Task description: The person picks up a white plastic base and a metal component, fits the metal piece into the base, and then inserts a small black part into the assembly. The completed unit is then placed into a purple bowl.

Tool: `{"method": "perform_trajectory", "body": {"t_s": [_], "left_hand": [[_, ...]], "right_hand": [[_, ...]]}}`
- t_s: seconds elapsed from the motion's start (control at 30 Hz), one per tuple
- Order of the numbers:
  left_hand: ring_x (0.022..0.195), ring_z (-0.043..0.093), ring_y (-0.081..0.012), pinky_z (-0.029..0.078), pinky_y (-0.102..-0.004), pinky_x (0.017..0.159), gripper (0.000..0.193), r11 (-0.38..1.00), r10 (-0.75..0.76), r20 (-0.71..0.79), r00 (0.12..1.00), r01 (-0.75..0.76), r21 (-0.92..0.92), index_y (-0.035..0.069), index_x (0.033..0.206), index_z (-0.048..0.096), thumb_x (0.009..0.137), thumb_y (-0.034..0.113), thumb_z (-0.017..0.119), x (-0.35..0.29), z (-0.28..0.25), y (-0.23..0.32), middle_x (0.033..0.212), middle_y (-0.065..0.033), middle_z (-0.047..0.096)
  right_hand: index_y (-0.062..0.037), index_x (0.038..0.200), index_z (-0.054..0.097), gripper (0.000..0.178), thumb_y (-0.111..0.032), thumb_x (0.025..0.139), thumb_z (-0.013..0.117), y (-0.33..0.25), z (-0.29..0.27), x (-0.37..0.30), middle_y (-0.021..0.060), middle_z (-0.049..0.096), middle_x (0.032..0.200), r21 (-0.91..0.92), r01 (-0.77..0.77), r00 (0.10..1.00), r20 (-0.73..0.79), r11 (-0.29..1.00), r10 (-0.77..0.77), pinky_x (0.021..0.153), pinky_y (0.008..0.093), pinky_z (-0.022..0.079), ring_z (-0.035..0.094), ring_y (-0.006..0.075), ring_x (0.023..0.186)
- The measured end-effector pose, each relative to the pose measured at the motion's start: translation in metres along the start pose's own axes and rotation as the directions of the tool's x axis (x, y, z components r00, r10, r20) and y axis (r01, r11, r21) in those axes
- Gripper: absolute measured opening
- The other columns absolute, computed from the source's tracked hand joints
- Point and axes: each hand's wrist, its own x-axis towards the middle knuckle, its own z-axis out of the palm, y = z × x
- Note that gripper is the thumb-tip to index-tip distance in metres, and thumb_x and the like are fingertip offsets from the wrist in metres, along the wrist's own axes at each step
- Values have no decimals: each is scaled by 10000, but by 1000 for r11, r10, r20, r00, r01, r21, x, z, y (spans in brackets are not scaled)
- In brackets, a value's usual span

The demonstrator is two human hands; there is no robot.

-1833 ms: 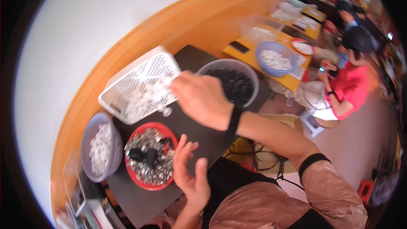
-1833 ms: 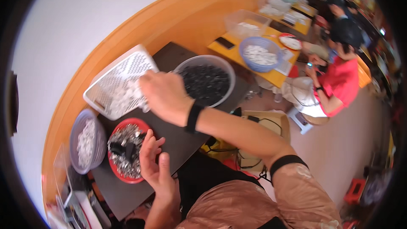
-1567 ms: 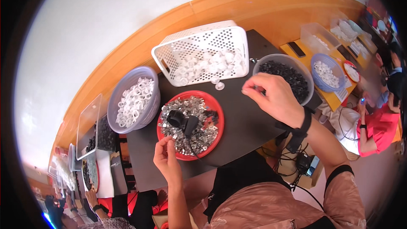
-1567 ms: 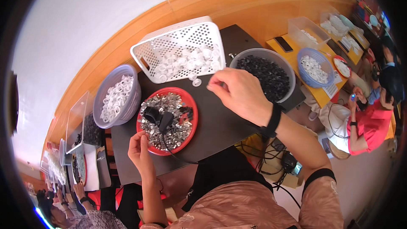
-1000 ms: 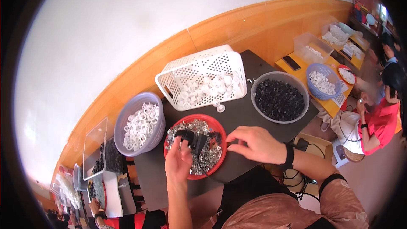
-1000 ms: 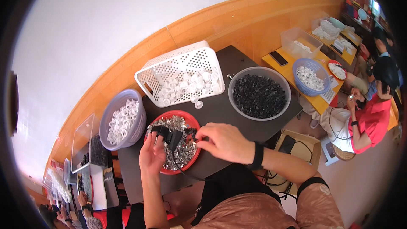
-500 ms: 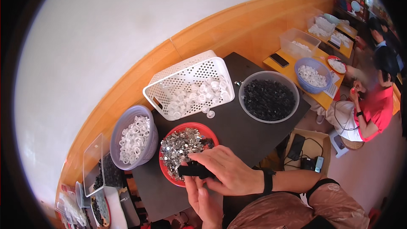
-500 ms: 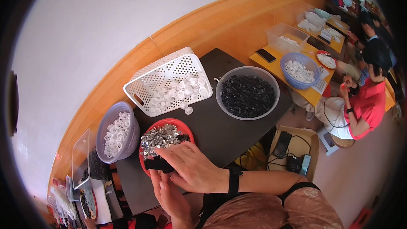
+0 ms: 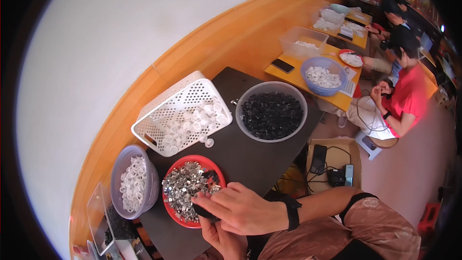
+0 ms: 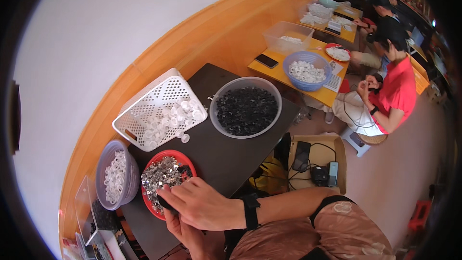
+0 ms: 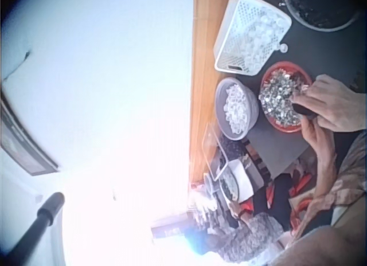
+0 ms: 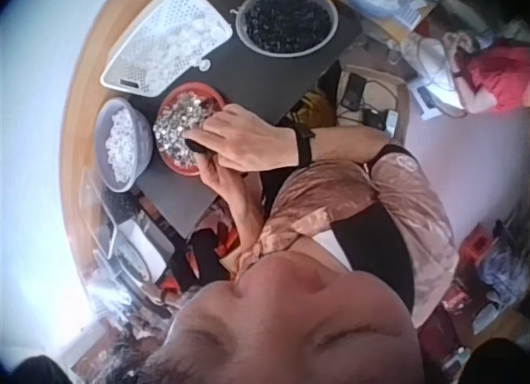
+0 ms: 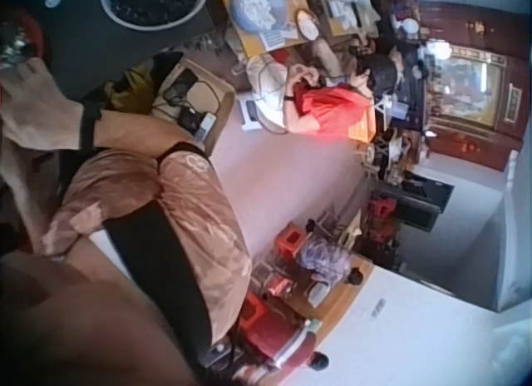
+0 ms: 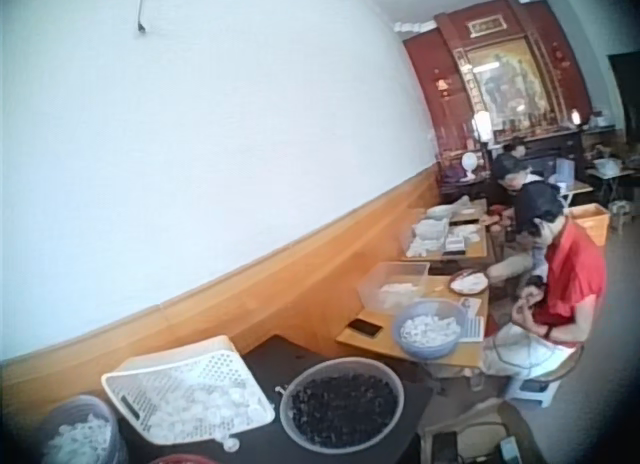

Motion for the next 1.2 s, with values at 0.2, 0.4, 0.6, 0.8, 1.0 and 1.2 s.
{"method": "perform_trajectory", "body": {"t_s": [0.2,0.4,0.6,0.8,1.0,1.2], "left_hand": [[1348,338,-281,262,-430,1120,578,771,-148,-53,988,82,-632,8,1443,313,927,121,549,19,1,-10,1482,-150,341],[1325,371,-277,302,-413,1093,559,924,-90,-274,958,-22,-382,14,1436,324,929,99,543,36,2,-11,1467,-150,360],[1302,403,-273,341,-395,1066,541,994,54,-451,891,-91,-61,19,1430,335,931,77,536,56,14,-19,1453,-150,380],[1283,430,-270,374,-381,1044,527,964,241,-572,784,-124,236,24,1424,344,933,58,531,69,27,-13,1440,-150,397],[1285,424,-285,372,-393,1036,531,487,700,-84,709,-389,782,9,1398,371,903,18,564,80,27,-4,1450,-164,370],[1194,495,-247,386,-358,1003,478,993,108,-64,992,-105,50,-13,1351,415,909,59,581,80,43,16,1390,-178,409]], "right_hand": [[9,1339,423,496,-185,885,460,0,23,-14,79,532,947,-180,36,999,-14,983,-39,779,387,403,498,213,809],[-25,1294,506,510,-140,802,572,-13,22,-21,36,501,860,-84,30,992,-116,996,-39,750,322,428,505,178,791],[3,1268,513,439,-213,887,483,-23,7,-22,108,537,956,-215,20,972,-224,977,-69,825,375,411,526,249,908],[-66,1210,577,352,-182,888,494,-26,0,-42,63,520,874,-18,74,997,-28,997,-75,810,390,378,505,194,809],[3,1249,523,436,-207,868,497,-32,21,-57,101,538,943,-17,191,980,-43,981,-192,826,394,416,517,244,892],[-15,1233,552,460,-188,807,566,-31,12,-47,44,488,845,-104,206,979,20,973,-205,772,343,421,470,205,815]]}}
